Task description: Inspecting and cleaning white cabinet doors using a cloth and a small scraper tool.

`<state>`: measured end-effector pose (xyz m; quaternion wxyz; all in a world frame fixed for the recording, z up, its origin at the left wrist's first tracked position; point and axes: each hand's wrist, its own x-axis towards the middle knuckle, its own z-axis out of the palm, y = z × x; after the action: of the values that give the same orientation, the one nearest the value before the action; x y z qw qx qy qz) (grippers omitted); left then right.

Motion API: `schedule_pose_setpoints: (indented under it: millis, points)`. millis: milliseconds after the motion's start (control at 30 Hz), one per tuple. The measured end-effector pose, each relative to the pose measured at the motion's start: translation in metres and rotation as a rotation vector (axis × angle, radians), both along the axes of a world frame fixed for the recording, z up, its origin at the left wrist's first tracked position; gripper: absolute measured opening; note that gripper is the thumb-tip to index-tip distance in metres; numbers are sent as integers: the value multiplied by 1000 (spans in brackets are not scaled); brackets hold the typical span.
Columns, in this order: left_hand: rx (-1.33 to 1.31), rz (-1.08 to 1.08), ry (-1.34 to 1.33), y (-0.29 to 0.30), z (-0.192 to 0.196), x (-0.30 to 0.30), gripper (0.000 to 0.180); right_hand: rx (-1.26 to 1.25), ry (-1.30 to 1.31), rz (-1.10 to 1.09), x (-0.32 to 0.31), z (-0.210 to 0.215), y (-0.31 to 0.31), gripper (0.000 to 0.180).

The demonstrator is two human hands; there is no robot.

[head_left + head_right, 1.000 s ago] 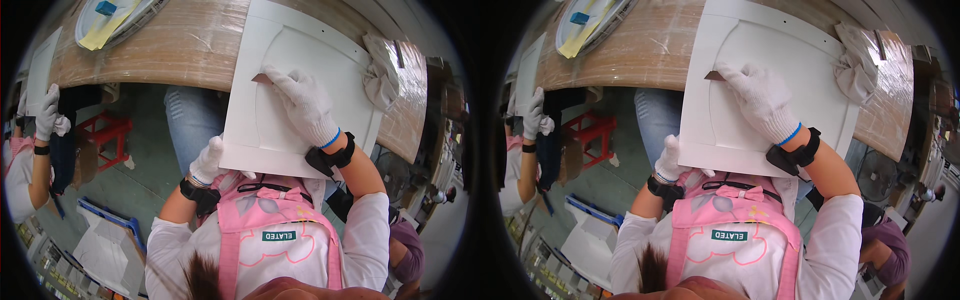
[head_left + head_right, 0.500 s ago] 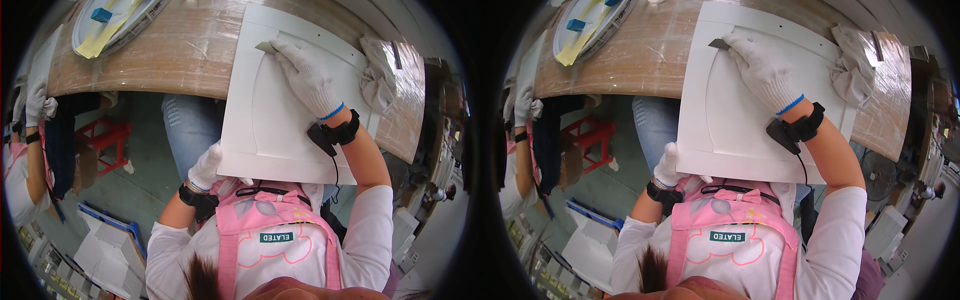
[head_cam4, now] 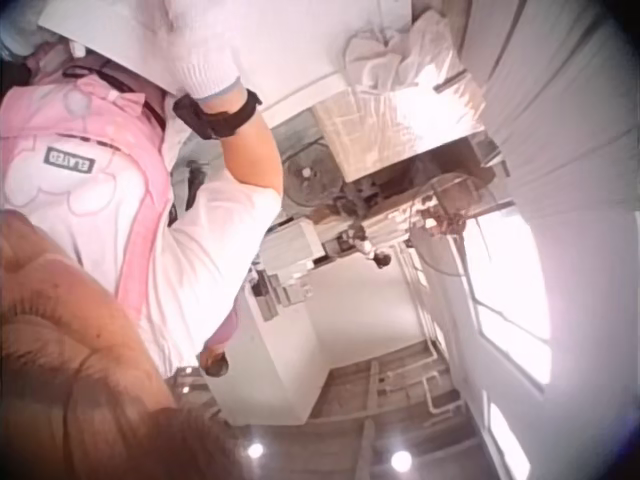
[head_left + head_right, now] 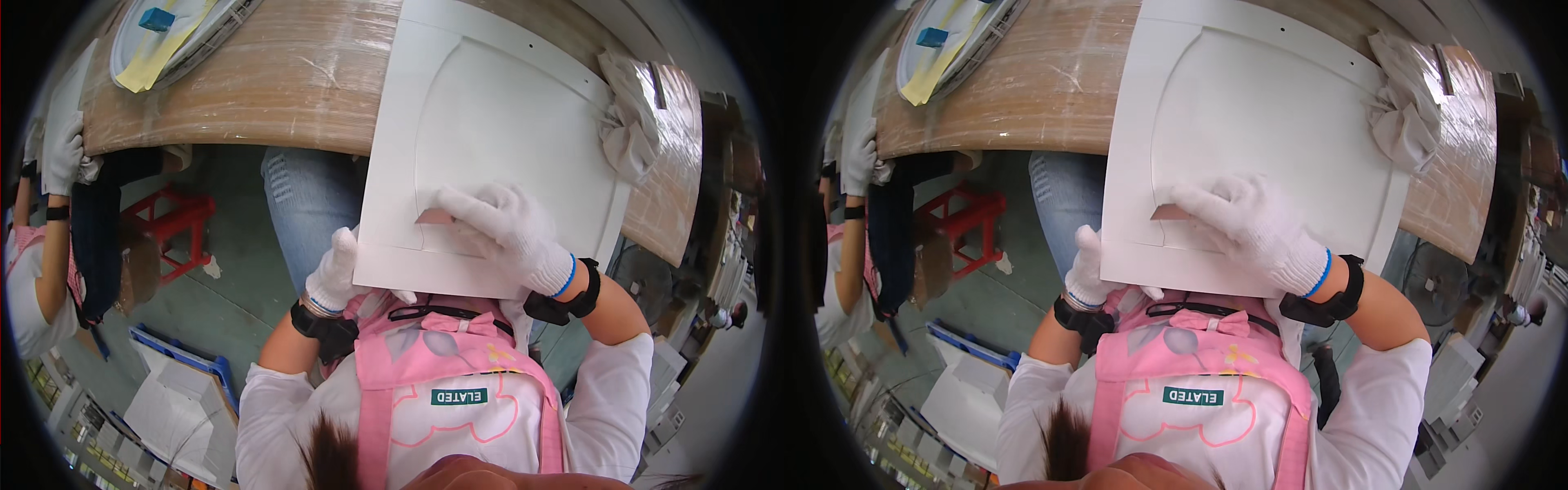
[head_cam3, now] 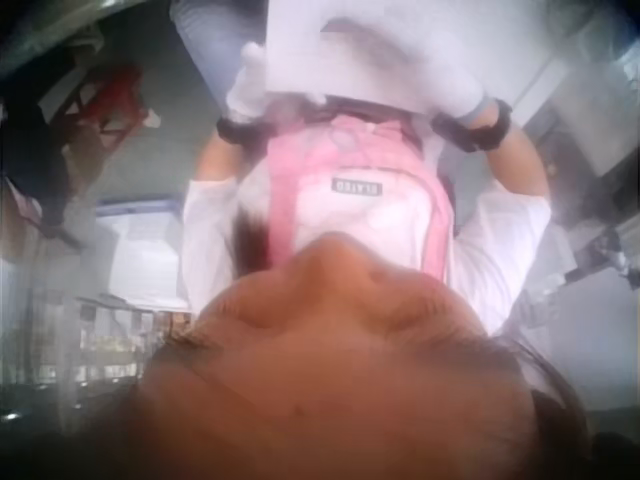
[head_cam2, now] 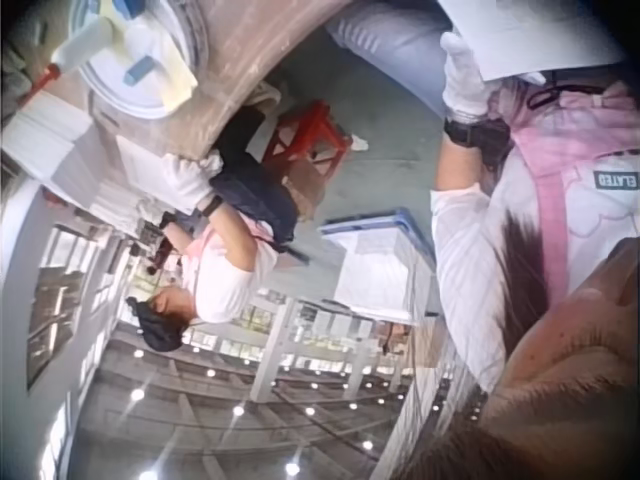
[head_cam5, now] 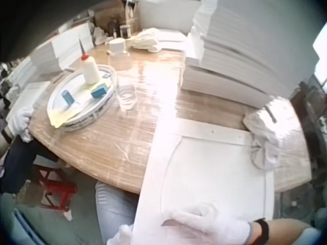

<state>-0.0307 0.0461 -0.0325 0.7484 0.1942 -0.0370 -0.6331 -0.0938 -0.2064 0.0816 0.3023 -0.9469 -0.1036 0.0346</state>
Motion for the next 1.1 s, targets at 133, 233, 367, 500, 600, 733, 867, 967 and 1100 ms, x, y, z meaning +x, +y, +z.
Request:
schedule_pose_setpoints:
  millis: [133,233,367,500,600,733,867,967,1100]
  points:
    - [32,54,83,-2,11,2,106,154,-11,-258,5,-6,-8,52]
    - [-14,44,153,1,8,2,102,172,40,-227,6,2,-10,53]
    - [-63,31,276,0,6,1,100,136,29,-206,7,1,-7,52]
    - [77,29,213,-3,19,4,99,-35,100,-123,9,6,1,55]
    - [30,28,184,-5,16,3,101,-193,78,-21,12,7,18,57]
    - [172,72,47,-4,15,0,106,-281,153,78,2,8,27,55]
    - [114,75,70,-1,12,1,107,-147,101,43,-1,16,35,54]
    - [144,112,46,-4,16,0,107,-129,143,-83,-8,19,44,49]
    - [73,106,35,-2,11,0,105,-56,243,-93,-13,19,55,46]
